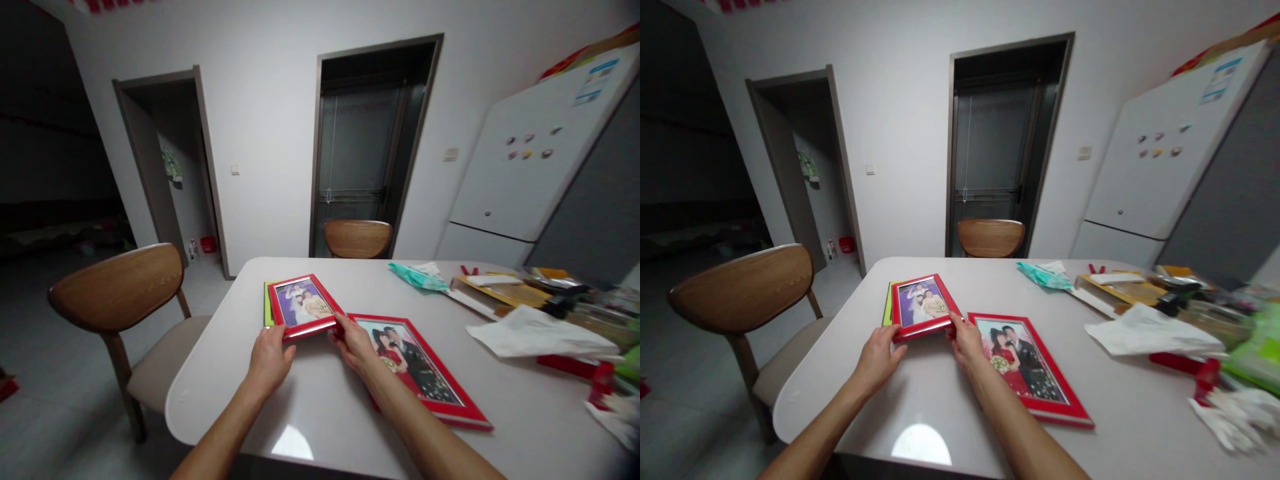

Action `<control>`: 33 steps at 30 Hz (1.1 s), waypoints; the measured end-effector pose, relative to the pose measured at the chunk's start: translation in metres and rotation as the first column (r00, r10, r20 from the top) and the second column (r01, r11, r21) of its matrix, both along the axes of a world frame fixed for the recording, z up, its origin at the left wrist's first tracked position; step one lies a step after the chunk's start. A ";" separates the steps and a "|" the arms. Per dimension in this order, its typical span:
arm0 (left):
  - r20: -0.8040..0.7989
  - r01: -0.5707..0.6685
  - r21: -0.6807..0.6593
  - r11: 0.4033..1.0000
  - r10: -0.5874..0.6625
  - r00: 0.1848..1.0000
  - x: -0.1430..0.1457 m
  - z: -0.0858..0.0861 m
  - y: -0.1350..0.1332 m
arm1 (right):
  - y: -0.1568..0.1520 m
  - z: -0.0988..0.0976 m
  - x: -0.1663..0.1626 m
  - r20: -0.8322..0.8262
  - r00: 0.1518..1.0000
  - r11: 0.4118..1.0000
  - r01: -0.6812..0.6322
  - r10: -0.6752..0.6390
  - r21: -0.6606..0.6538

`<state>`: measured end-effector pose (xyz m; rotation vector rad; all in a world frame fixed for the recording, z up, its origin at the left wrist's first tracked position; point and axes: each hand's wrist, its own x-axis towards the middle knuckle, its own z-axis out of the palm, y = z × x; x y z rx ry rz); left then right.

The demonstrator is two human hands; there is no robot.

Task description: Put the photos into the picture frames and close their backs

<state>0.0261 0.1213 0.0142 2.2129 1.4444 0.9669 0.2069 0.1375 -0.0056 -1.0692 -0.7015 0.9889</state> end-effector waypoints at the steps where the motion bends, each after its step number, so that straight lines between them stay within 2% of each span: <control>1: 0.022 0.009 -0.008 1.000 -0.009 1.000 0.001 0.002 -0.004 | -0.003 0.001 -0.001 -0.020 1.000 1.000 -0.003 0.003 -0.010; 7: 0.212 0.107 -0.090 0.990 -0.086 0.974 0.003 0.012 -0.025 | -0.041 0.022 -0.012 -0.056 0.998 0.999 -0.012 0.014 0.041; 9: 0.285 0.186 -0.123 0.975 -0.145 0.947 0.004 0.015 -0.033 | -0.058 0.032 -0.015 0.025 1.000 0.994 -0.002 0.000 0.107; 11: 0.353 0.266 -0.137 0.954 -0.203 0.913 0.005 0.019 -0.040 | -0.076 0.041 -0.016 0.176 0.983 0.985 0.028 -0.059 0.170; 14: 0.583 0.412 -0.204 0.888 -0.228 0.780 0.004 0.028 -0.053 | -0.103 0.049 -0.017 0.416 0.889 0.971 0.112 -0.193 0.211; 17: 0.798 0.528 -0.278 0.802 -0.114 0.592 0.002 0.037 -0.065 | -0.128 0.047 -0.021 0.551 0.788 0.952 0.140 -0.274 0.274; 18: 0.830 0.544 -0.289 0.788 -0.077 0.553 0.000 0.040 -0.069 | -0.136 0.044 -0.023 0.580 0.765 0.944 0.109 -0.280 0.311; 20: 0.880 0.568 -0.280 0.774 -0.029 0.474 -0.003 0.044 -0.076 | -0.149 0.035 -0.029 0.656 0.714 0.923 -0.038 -0.243 0.383; 23: 0.929 0.592 -0.236 0.770 0.000 0.371 -0.009 0.045 -0.085 | -0.162 0.018 -0.040 0.748 0.625 0.858 -0.239 -0.223 0.455; 26: 0.926 0.578 -0.275 0.768 0.052 0.373 -0.018 0.038 -0.091 | -0.164 0.006 -0.048 0.821 0.484 0.774 -0.376 -0.303 0.509; 29: 0.908 0.559 -0.325 0.763 0.085 0.411 -0.029 0.025 -0.092 | -0.159 0.004 -0.055 0.883 0.267 0.694 -0.546 -0.386 0.468; 31: 0.888 0.519 -0.341 0.784 0.088 0.451 -0.036 0.012 -0.088 | -0.154 0.003 -0.061 0.896 0.162 0.688 -0.589 -0.413 0.423; 33: 0.837 0.414 -0.352 0.840 0.084 0.541 -0.042 0.000 -0.082 | -0.148 -0.002 -0.068 0.904 0.099 0.699 -0.601 -0.416 0.388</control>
